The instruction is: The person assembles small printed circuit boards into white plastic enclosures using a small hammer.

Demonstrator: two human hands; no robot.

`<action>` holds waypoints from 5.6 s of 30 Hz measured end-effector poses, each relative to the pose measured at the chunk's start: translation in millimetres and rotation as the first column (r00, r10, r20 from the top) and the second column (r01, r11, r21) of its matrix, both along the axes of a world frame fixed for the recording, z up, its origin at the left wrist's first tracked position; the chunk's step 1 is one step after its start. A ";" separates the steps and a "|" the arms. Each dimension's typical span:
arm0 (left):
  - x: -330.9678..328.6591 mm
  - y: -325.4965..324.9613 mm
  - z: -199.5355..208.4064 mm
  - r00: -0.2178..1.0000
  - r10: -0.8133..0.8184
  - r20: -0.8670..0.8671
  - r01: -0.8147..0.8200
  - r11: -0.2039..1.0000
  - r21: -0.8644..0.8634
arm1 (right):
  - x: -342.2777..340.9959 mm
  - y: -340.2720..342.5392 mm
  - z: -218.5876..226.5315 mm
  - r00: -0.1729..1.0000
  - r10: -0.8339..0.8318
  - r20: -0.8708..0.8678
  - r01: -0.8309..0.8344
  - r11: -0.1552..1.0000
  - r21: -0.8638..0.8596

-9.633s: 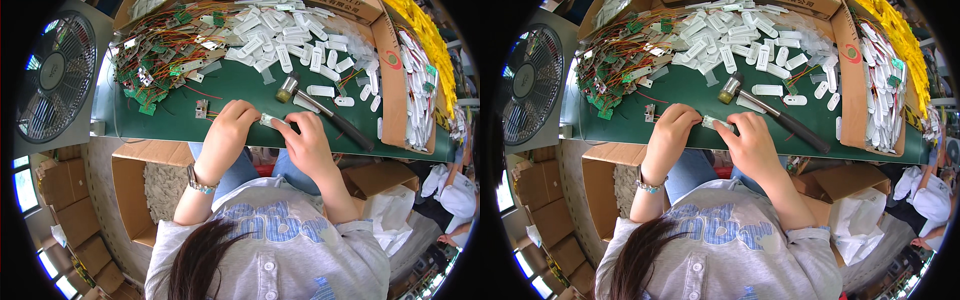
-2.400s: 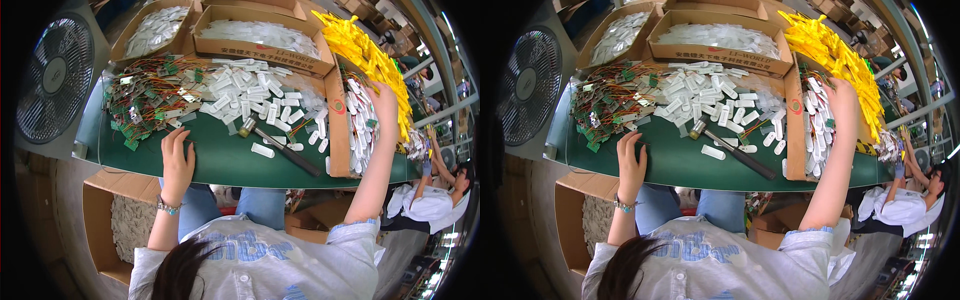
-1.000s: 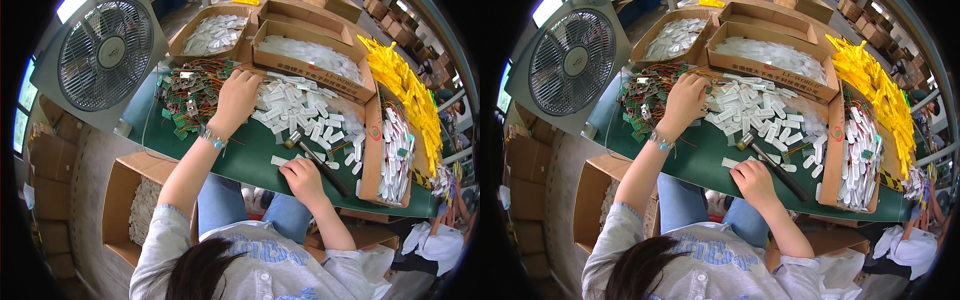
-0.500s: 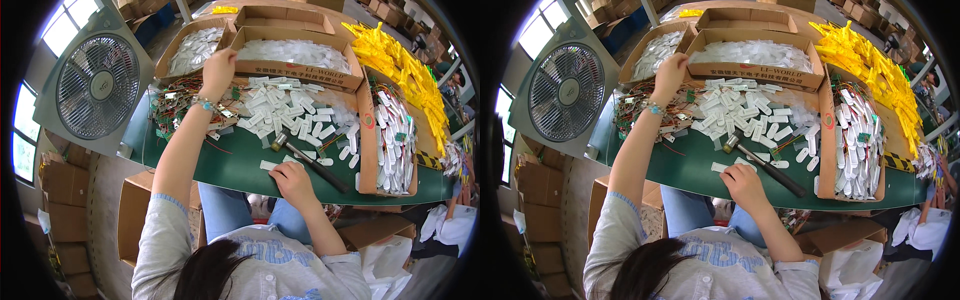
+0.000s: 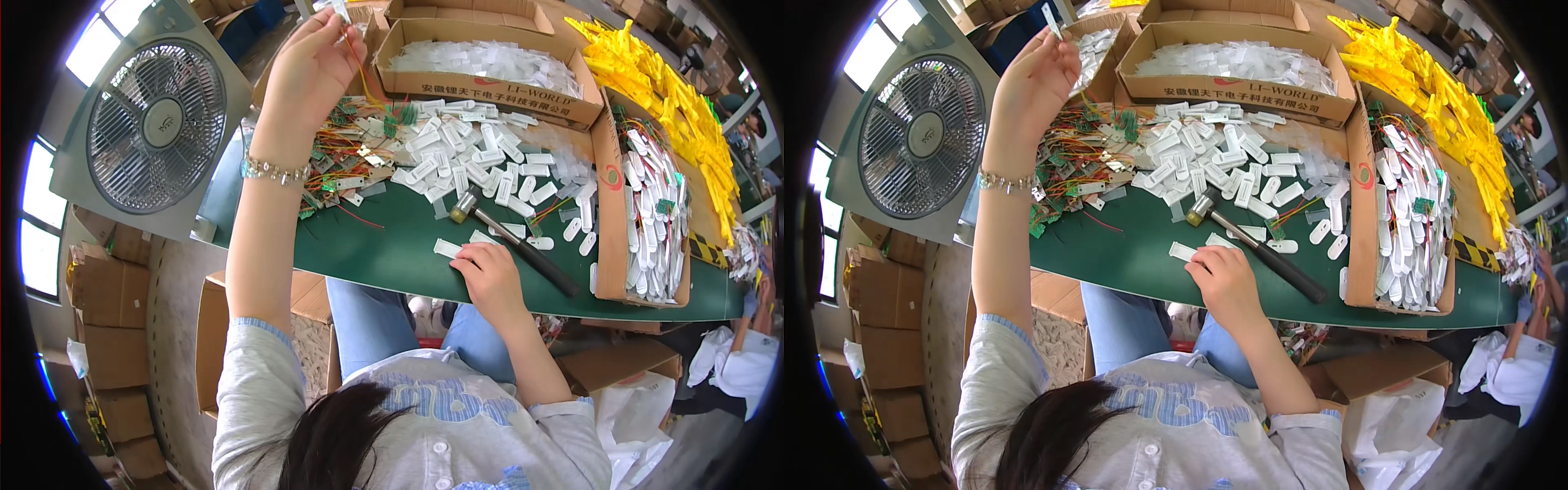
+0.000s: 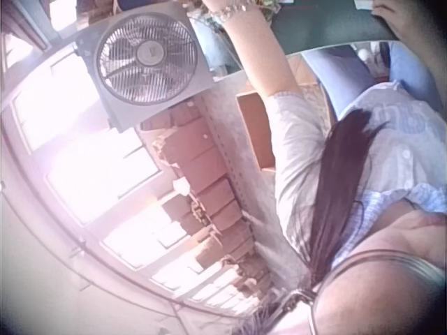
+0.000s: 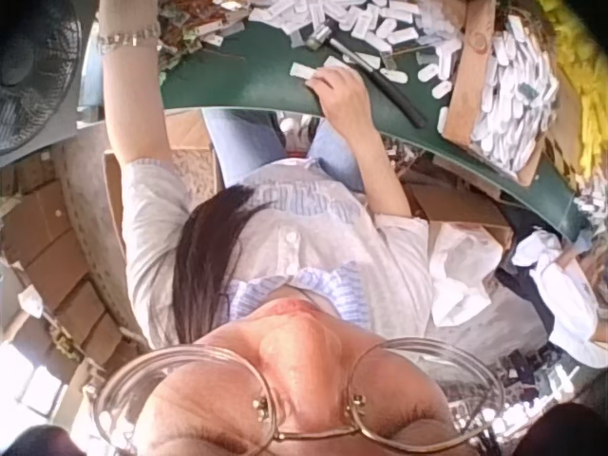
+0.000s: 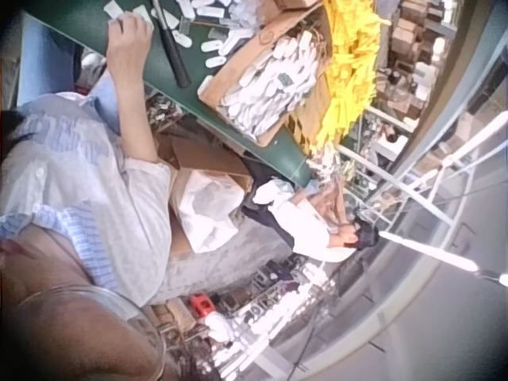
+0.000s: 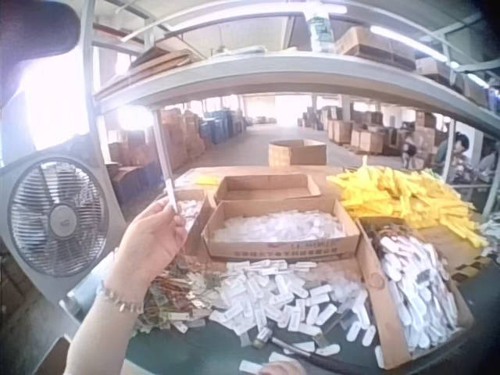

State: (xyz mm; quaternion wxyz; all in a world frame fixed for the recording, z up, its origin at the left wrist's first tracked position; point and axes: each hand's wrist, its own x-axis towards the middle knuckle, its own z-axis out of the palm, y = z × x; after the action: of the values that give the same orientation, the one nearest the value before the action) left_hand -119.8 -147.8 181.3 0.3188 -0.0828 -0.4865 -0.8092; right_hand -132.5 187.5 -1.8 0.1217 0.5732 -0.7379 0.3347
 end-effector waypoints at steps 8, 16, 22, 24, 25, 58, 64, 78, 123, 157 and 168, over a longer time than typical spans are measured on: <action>72.0 101.1 -68.8 0.856 0.437 0.278 0.039 0.481 -0.876 | 18.7 4.4 -0.1 0.913 -0.033 0.406 0.070 0.995 -0.077; 101.5 155.7 -151.6 0.877 0.358 0.321 0.169 0.396 -0.902 | 16.7 6.1 4.1 0.893 -0.009 0.449 0.018 1.000 -0.017; 95.6 164.5 -160.8 0.862 0.457 0.217 0.063 0.329 -0.942 | 15.9 6.7 5.9 0.935 0.009 0.354 -0.006 1.000 -0.008; 95.9 167.4 -160.1 0.864 0.471 0.177 0.039 0.287 -0.957 | 15.9 7.8 3.2 0.949 0.007 0.315 -0.015 1.000 0.024; 96.6 171.8 -157.3 0.835 0.518 0.184 0.032 0.288 -0.957 | 16.0 7.9 3.0 0.948 0.002 0.317 -0.012 0.999 0.030; 128.1 174.4 -156.9 0.846 0.527 -0.077 -0.030 -0.096 -0.995 | 14.0 1.7 15.9 1.000 -0.002 0.005 0.002 0.992 0.125; 122.5 168.2 -156.4 0.846 0.533 0.014 0.032 -0.024 -0.999 | 4.8 3.5 11.5 0.996 0.044 0.072 -0.053 0.991 0.125; 99.2 143.0 -162.5 0.934 0.339 0.108 0.050 0.177 -0.983 | 3.4 4.4 7.1 0.990 0.053 0.127 -0.062 0.996 0.065; 125.8 148.6 -177.7 0.867 0.497 0.029 -0.042 0.132 -0.990 | -59.7 -68.6 68.2 0.913 0.228 -0.338 -0.128 0.947 0.294; 118.4 147.6 -172.7 0.886 0.454 0.096 0.002 0.203 -0.979 | 15.3 -5.7 15.0 0.991 0.057 -0.119 -0.037 0.985 0.169; 119.0 147.5 -173.4 0.884 0.457 0.097 -0.010 0.227 -0.974 | -32.6 36.1 43.5 0.894 -0.375 -0.243 0.447 0.782 0.436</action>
State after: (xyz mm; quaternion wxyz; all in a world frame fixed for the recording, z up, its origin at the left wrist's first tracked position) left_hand -0.8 -0.3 7.9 0.2267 -0.0303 -0.9296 -0.2891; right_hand -165.1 223.6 41.7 0.0984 0.4325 -0.8939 0.0643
